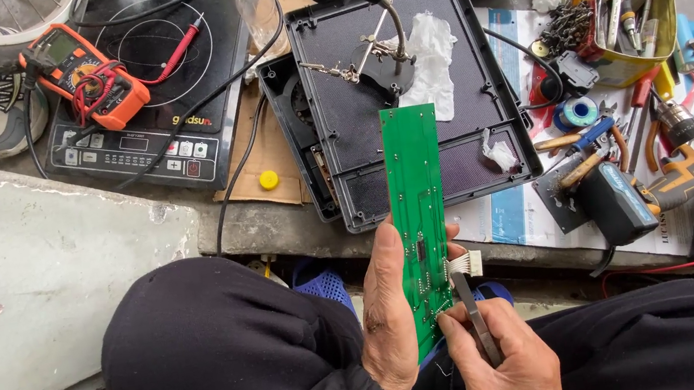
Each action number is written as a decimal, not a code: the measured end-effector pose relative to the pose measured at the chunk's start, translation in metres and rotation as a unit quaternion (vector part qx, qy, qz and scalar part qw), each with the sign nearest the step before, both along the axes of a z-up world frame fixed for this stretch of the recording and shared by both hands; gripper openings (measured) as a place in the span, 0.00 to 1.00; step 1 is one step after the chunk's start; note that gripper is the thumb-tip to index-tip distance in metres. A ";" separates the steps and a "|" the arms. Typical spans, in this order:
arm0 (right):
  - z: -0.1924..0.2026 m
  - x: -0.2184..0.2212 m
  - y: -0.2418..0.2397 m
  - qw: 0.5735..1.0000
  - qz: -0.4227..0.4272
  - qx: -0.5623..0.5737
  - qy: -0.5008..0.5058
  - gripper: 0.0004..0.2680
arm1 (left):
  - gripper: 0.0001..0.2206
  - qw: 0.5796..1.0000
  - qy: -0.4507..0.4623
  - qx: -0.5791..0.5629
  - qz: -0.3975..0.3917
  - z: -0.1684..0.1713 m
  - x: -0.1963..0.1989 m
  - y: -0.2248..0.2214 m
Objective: Repairing a printed circuit board by inspecting components and using fine tools like tweezers and a probe.
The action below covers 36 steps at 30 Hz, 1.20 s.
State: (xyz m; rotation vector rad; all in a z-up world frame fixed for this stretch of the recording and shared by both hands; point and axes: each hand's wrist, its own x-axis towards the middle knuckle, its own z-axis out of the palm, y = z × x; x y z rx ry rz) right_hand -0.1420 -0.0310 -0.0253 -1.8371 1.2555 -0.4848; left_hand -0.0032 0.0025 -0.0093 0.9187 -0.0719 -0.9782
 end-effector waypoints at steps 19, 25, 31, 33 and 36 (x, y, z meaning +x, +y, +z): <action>0.007 0.005 -0.002 0.996 -0.059 0.063 0.006 0.02 | 0.34 1.000 -0.017 -0.011 0.006 -0.002 -0.002 -0.001; 0.010 0.006 -0.002 0.999 -0.033 0.037 -0.013 0.01 | 0.34 0.999 -0.032 -0.006 0.004 -0.003 -0.002 -0.002; 0.012 0.005 -0.002 0.999 -0.024 0.017 -0.019 0.01 | 0.36 0.992 0.107 0.063 0.005 0.013 0.003 -0.001; 0.010 0.003 -0.005 1.000 -0.011 0.024 -0.005 0.01 | 0.37 0.992 0.109 0.067 0.002 0.013 0.004 -0.002; 0.003 -0.001 -0.010 0.998 -0.035 0.048 0.000 0.02 | 0.35 0.991 0.125 0.035 0.020 0.007 0.001 -0.002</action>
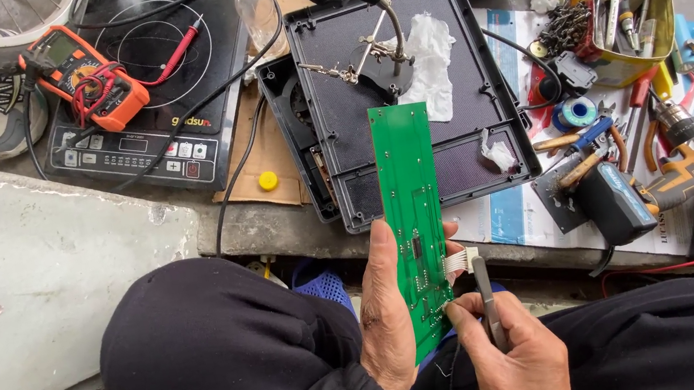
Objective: Repairing a printed circuit board by inspecting components and using fine tools like tweezers and a probe.
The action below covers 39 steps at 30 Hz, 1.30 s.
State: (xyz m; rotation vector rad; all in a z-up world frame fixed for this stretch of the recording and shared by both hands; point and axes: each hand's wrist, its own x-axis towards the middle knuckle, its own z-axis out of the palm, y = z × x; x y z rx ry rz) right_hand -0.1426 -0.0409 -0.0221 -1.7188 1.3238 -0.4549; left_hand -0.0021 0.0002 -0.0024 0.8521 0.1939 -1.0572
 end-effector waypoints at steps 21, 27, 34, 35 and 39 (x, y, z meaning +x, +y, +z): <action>0.016 0.013 0.012 0.996 0.028 -0.082 -0.036 0.02 | 0.35 1.000 -0.014 0.017 0.000 0.005 0.002 0.001; 0.019 0.015 0.011 0.994 0.037 -0.092 -0.047 0.02 | 0.35 1.000 -0.016 0.008 -0.004 0.005 0.002 0.001; 0.011 0.008 0.004 0.999 0.003 -0.036 -0.005 0.01 | 0.35 1.000 0.012 0.016 0.001 0.007 0.003 0.001; 0.013 0.008 0.005 0.999 0.007 -0.049 -0.011 0.01 | 0.36 1.000 0.021 0.010 0.003 0.007 0.003 0.000; 0.016 0.012 0.015 0.993 0.019 -0.095 -0.062 0.02 | 0.36 1.000 0.018 0.019 0.007 0.010 0.004 0.000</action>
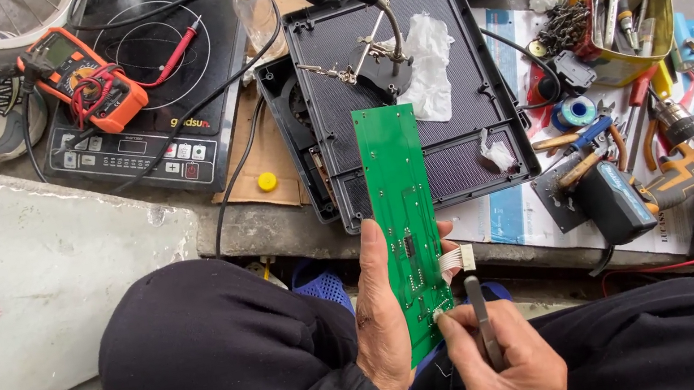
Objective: Repairing a printed circuit board by inspecting components and using fine tools like tweezers and a probe.
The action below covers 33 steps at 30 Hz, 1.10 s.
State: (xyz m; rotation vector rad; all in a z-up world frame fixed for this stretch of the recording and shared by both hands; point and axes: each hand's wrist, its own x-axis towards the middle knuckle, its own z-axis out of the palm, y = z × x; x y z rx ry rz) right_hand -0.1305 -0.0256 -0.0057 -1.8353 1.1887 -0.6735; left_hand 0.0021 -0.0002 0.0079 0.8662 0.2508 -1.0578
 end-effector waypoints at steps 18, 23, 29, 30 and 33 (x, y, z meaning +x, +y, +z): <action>0.007 -0.004 -0.010 0.995 -0.082 0.044 -0.023 0.02 | 0.34 0.988 0.090 -0.106 0.068 -0.019 0.007 -0.003; -0.011 -0.025 -0.035 0.980 -0.152 0.115 -0.055 0.03 | 0.35 0.986 0.093 -0.128 0.060 -0.013 0.008 -0.006; -0.005 -0.029 -0.033 0.994 -0.067 0.086 -0.002 0.02 | 0.36 0.989 0.066 -0.122 0.043 -0.014 0.006 -0.008; -0.006 -0.031 -0.034 0.995 -0.055 0.085 0.006 0.02 | 0.36 0.989 0.061 -0.126 0.038 -0.016 0.006 -0.008; 0.001 -0.031 -0.035 0.997 -0.035 0.075 0.012 0.01 | 0.36 0.991 0.048 -0.123 0.032 -0.013 0.004 -0.008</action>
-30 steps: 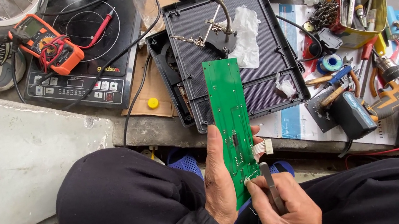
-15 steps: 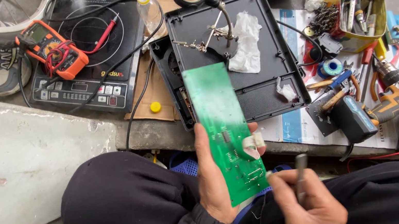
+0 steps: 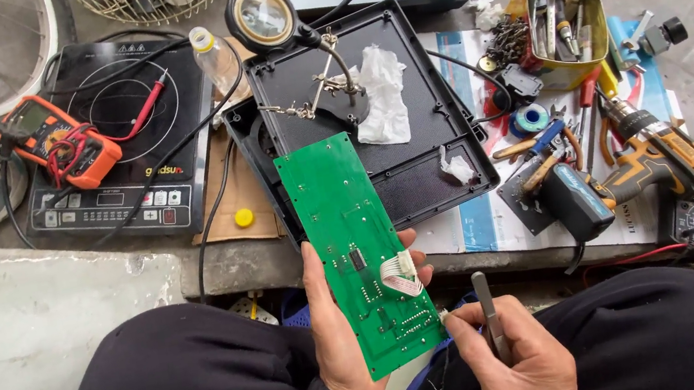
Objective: Repairing a printed circuit board by inspecting components and using fine tools like tweezers and a probe.
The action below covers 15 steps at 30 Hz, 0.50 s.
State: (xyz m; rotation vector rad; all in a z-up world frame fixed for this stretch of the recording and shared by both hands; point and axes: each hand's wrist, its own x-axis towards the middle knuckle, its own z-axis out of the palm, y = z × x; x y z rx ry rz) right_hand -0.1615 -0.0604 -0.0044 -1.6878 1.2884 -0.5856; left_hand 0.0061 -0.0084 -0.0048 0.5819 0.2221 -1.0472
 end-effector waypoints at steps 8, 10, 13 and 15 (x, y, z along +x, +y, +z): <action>-0.001 0.006 0.007 0.997 0.023 -0.065 -0.018 0.03 | 0.38 1.000 -0.018 0.007 -0.006 0.003 -0.001 0.000; 0.001 0.010 0.007 0.996 0.030 -0.078 -0.013 0.03 | 0.38 1.000 -0.022 0.015 -0.007 0.004 -0.002 0.000; 0.007 0.016 0.005 0.997 0.030 -0.067 0.026 0.04 | 0.41 0.998 0.004 0.045 -0.038 0.003 -0.003 0.001; 0.008 0.018 0.004 0.995 0.040 -0.083 0.029 0.04 | 0.41 0.998 0.004 0.042 -0.045 0.002 -0.003 0.002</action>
